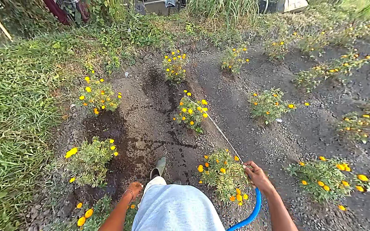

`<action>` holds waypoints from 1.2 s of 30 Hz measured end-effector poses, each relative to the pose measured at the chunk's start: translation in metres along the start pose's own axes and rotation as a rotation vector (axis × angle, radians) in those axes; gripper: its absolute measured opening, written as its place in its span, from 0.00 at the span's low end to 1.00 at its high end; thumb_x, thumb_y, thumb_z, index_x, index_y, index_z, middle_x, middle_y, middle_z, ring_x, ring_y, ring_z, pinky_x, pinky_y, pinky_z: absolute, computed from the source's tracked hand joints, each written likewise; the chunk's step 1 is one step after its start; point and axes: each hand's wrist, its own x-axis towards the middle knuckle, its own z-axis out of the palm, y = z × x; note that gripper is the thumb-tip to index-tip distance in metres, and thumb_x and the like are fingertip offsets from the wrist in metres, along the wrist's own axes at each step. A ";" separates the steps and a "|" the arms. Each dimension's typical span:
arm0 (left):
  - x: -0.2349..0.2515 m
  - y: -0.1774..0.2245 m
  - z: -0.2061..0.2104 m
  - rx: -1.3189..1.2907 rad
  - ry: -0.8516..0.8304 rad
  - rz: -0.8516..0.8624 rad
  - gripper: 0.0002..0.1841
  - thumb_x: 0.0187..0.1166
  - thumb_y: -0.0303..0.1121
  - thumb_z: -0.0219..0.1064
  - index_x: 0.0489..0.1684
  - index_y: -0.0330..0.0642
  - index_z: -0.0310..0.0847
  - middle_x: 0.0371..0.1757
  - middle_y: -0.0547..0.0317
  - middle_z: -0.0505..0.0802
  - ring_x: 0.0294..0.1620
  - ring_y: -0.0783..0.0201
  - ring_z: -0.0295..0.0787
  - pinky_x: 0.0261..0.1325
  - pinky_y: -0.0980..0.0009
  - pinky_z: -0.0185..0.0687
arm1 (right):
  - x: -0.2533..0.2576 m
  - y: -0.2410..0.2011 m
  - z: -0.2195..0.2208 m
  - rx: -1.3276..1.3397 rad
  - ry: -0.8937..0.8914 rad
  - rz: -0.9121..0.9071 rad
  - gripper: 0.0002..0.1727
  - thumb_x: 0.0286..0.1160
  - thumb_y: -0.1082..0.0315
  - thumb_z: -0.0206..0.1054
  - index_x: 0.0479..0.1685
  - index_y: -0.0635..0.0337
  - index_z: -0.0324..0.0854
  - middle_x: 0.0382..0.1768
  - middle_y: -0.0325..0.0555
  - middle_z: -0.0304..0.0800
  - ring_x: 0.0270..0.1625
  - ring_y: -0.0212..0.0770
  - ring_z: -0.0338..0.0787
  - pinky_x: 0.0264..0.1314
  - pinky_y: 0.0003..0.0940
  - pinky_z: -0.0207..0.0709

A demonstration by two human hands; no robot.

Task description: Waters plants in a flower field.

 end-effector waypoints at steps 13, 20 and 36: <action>-0.006 0.006 0.004 -0.007 0.018 -0.012 0.17 0.92 0.36 0.59 0.68 0.33 0.80 0.61 0.37 0.90 0.55 0.46 0.91 0.60 0.49 0.85 | 0.000 -0.001 0.003 0.041 -0.022 -0.008 0.06 0.91 0.70 0.55 0.56 0.60 0.74 0.16 0.37 0.72 0.08 0.28 0.65 0.09 0.23 0.61; -0.004 0.004 0.003 -0.009 0.019 -0.016 0.18 0.92 0.37 0.59 0.68 0.34 0.80 0.61 0.37 0.90 0.54 0.47 0.91 0.58 0.50 0.85 | 0.001 0.004 0.003 0.062 -0.027 -0.006 0.05 0.90 0.71 0.56 0.54 0.59 0.75 0.14 0.37 0.71 0.08 0.28 0.64 0.08 0.23 0.60; -0.002 0.005 0.004 0.017 0.017 -0.017 0.18 0.92 0.38 0.59 0.70 0.35 0.79 0.61 0.39 0.90 0.55 0.48 0.91 0.59 0.51 0.85 | -0.004 0.005 0.003 0.059 -0.027 0.014 0.06 0.91 0.70 0.56 0.56 0.58 0.75 0.14 0.37 0.70 0.08 0.28 0.64 0.08 0.23 0.60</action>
